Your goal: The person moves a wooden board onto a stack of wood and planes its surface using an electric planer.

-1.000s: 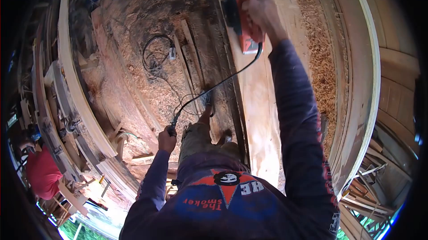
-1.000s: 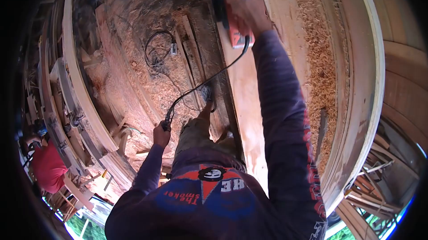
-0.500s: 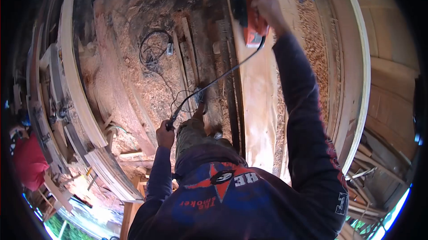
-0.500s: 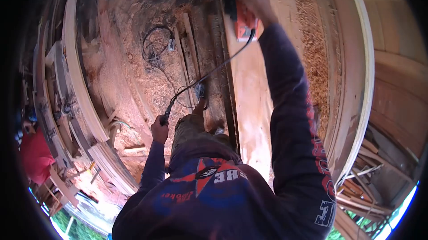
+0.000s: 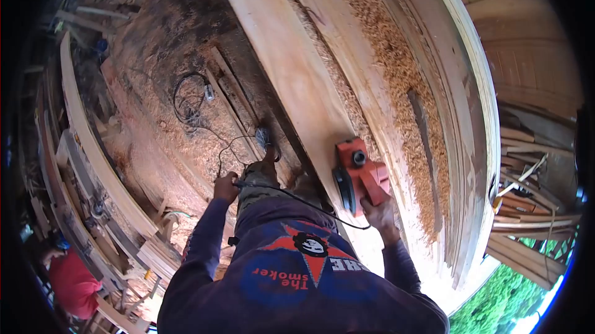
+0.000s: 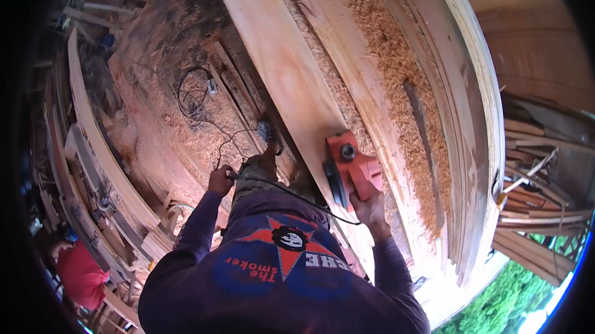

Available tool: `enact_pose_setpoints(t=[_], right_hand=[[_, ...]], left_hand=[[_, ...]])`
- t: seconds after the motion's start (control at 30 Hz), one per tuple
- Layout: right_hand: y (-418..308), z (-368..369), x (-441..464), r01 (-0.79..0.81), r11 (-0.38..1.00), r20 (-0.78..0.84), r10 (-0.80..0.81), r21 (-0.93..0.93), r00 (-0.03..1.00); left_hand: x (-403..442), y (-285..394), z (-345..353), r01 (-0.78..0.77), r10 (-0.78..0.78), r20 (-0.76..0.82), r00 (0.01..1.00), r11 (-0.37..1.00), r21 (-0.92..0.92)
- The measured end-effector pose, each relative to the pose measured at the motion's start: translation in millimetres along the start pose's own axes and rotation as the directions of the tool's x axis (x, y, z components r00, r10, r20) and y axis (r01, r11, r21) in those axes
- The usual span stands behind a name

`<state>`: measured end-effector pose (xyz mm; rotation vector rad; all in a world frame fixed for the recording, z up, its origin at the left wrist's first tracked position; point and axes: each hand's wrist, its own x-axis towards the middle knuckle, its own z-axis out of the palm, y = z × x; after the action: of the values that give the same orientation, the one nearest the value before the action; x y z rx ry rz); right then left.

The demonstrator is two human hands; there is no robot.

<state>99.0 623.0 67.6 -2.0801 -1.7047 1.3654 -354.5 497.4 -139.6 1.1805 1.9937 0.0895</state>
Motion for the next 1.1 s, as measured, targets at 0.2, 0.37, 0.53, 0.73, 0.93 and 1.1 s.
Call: enact_pose_setpoints(t=[0.2, 0.37, 0.53, 0.73, 0.93, 1.1], right_hand=[[6, -11, -7, 0.144, 0.99, -0.039, -0.144, -0.006, 0.989], [-52, -3, 61, 0.295, 0.955, -0.074, -0.293, 0.014, 0.953], [-119, 2, 119, 0.214, 0.974, -0.016, -0.214, 0.071, 0.977], [-158, 17, 178, 0.243, 0.968, -0.046, -0.241, 0.065, 0.97], [-198, 25, 219, 0.244, 0.967, -0.025, -0.243, 0.074, 0.97], [-239, 26, 247, 0.265, 0.962, -0.009, -0.266, -0.071, 0.964]], left_hand=[[-11, 30, 25, -0.017, 0.015, 0.134, 0.991, 1.0, 0.014], [-18, -3, 30, 0.024, -0.027, 0.061, 0.998, 0.999, 0.047], [-25, -9, 19, 0.083, -0.087, -0.092, 0.992, 0.996, -0.045], [-21, -10, 15, 0.075, -0.079, -0.067, 0.995, 0.995, -0.068], [-15, -11, 5, 0.086, -0.089, -0.056, 0.994, 0.995, -0.051], [-12, -17, -3, 0.131, -0.135, -0.032, 0.99, 0.987, -0.097]])
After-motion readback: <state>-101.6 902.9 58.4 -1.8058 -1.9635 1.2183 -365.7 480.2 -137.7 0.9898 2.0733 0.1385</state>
